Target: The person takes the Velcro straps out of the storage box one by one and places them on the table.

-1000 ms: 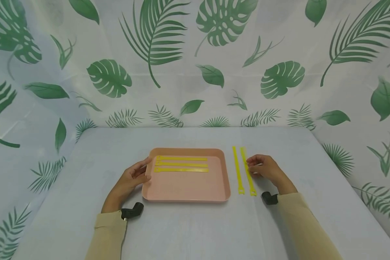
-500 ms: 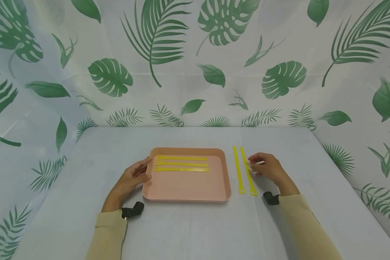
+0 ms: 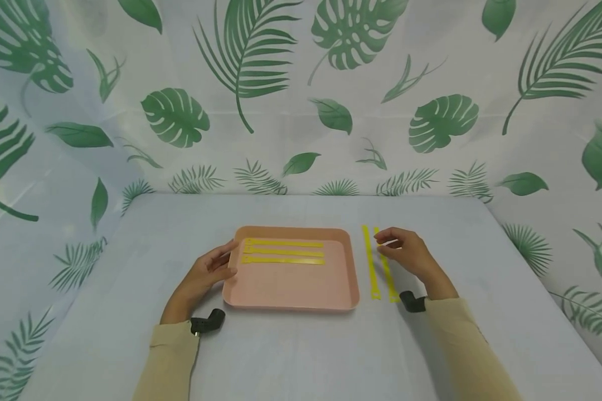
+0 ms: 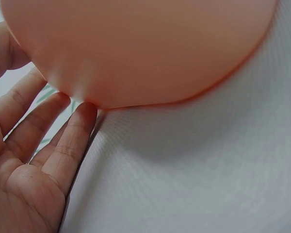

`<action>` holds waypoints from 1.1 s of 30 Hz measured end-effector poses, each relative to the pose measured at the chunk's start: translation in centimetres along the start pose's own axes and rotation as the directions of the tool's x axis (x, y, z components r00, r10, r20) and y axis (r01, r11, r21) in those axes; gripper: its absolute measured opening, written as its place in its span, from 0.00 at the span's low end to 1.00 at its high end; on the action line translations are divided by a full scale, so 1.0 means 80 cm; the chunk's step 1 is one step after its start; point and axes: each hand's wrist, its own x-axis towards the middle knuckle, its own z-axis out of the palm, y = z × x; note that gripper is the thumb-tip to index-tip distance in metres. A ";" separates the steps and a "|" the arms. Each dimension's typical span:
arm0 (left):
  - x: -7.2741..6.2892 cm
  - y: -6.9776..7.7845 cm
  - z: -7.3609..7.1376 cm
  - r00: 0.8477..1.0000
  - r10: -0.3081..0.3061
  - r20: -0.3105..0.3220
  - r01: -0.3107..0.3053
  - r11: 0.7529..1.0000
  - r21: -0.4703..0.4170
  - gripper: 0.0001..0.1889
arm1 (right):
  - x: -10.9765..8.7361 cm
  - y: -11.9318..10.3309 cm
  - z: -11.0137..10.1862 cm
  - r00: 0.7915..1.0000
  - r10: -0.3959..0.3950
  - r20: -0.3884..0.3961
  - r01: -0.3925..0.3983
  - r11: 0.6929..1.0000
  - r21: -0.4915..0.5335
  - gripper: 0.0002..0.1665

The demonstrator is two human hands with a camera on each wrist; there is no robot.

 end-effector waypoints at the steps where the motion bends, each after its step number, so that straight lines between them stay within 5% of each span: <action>1: 0.000 0.000 0.000 1.000 -0.002 -0.001 0.002 1.000 0.002 0.41 | 0.001 0.000 0.001 1.000 -0.008 0.004 0.008 1.000 0.000 0.15; 33: 0.004 -0.004 -0.004 1.000 0.006 -0.002 -0.006 1.000 0.024 0.40 | 0.030 -0.056 0.025 0.988 -0.129 0.087 0.118 0.986 0.119 0.17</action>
